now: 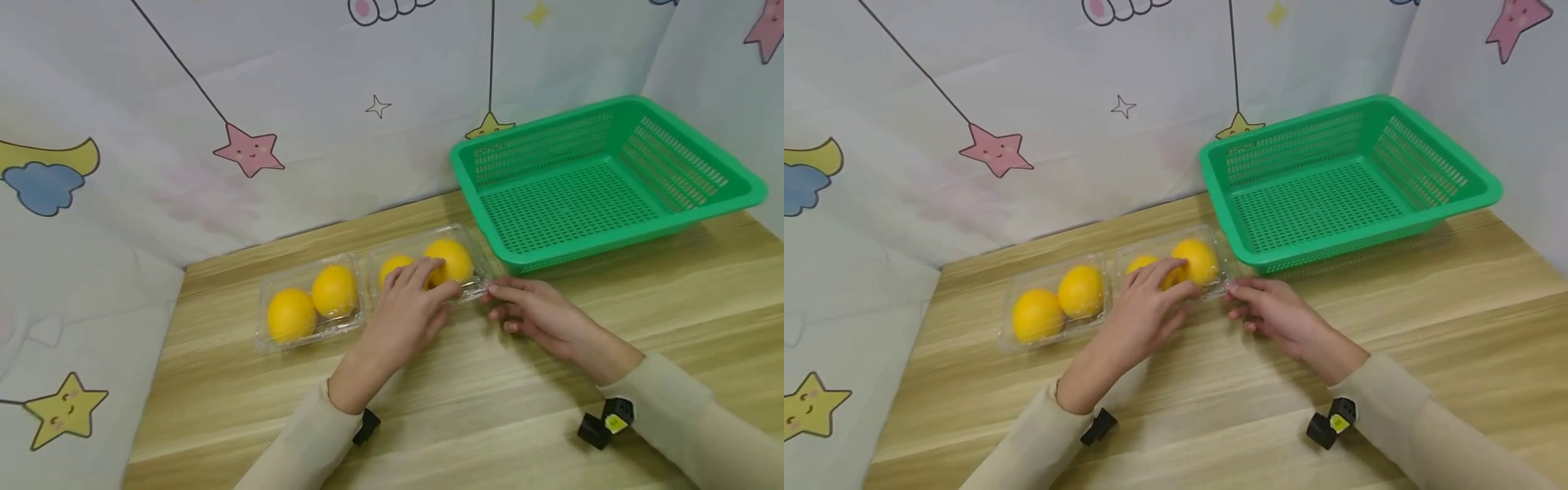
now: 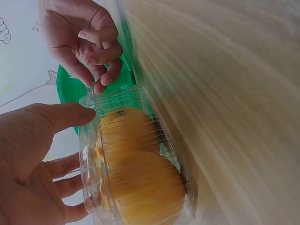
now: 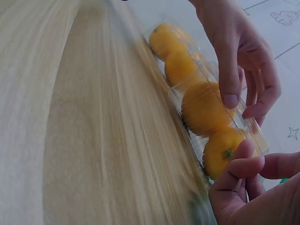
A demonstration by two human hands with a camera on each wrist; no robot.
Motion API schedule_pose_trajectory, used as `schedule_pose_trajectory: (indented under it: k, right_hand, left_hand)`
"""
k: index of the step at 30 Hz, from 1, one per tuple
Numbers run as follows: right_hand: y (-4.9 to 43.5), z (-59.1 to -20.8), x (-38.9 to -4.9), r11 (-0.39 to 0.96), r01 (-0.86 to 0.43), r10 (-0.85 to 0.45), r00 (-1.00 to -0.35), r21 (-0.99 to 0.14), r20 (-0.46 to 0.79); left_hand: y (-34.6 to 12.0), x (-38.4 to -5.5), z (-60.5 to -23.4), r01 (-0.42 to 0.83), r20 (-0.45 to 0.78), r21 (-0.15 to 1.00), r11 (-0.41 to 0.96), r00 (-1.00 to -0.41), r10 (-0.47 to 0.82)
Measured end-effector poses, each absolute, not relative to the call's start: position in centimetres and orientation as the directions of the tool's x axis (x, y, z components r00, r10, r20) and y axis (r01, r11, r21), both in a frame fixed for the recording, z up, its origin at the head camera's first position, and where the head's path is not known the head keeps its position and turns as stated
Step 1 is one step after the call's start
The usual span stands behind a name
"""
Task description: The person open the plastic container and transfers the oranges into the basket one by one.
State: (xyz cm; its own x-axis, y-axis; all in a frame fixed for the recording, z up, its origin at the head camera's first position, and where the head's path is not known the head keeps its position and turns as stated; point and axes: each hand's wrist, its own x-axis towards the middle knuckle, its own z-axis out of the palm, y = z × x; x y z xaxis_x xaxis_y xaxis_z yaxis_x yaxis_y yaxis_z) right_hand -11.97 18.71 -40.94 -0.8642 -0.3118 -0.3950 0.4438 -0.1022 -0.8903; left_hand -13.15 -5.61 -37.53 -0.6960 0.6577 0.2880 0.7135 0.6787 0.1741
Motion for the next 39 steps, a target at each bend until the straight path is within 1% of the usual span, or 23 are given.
schedule_pose_trajectory:
  k: [5,15,18,23,27,32,39]
  right_hand:
    - [18.5,-41.1,-12.1,-0.141,0.440,-0.296,-0.873,-0.887,-0.386]
    - [18.3,-41.1,-12.1,-0.171,0.440,-0.297,-0.876,-0.881,-0.380]
    - [18.3,-41.0,-12.0,-0.165,0.443,-0.301,-0.873,-0.881,-0.382]
    - [18.4,-41.0,-11.9,-0.144,0.445,-0.301,-0.870,-0.884,-0.390]
    - [18.4,-41.1,-11.8,-0.147,0.441,-0.299,-0.873,-0.885,-0.385]
    - [18.4,-41.2,-11.6,-0.159,0.441,-0.300,-0.874,-0.883,-0.382]
    - [18.5,-41.2,-11.4,-0.138,0.430,-0.304,-0.876,-0.892,-0.375]
  left_hand:
    - [-5.4,-13.2,-37.8,0.715,0.308,0.159,0.681,-0.691,0.654]
    - [-5.7,-12.9,-37.8,0.712,0.335,0.235,0.662,-0.699,0.632]
    - [-5.9,-12.6,-37.4,0.719,0.380,0.221,0.659,-0.686,0.621]
    - [-6.0,-11.5,-35.8,0.736,0.479,0.171,0.655,-0.643,0.598]
    - [-5.9,-10.6,-34.7,0.739,0.524,0.171,0.652,-0.629,0.575]
    - [-6.2,-10.0,-34.3,0.734,0.525,0.215,0.644,-0.643,0.558]
    - [-7.5,-9.4,-35.1,0.699,0.440,0.272,0.661,-0.701,0.561]
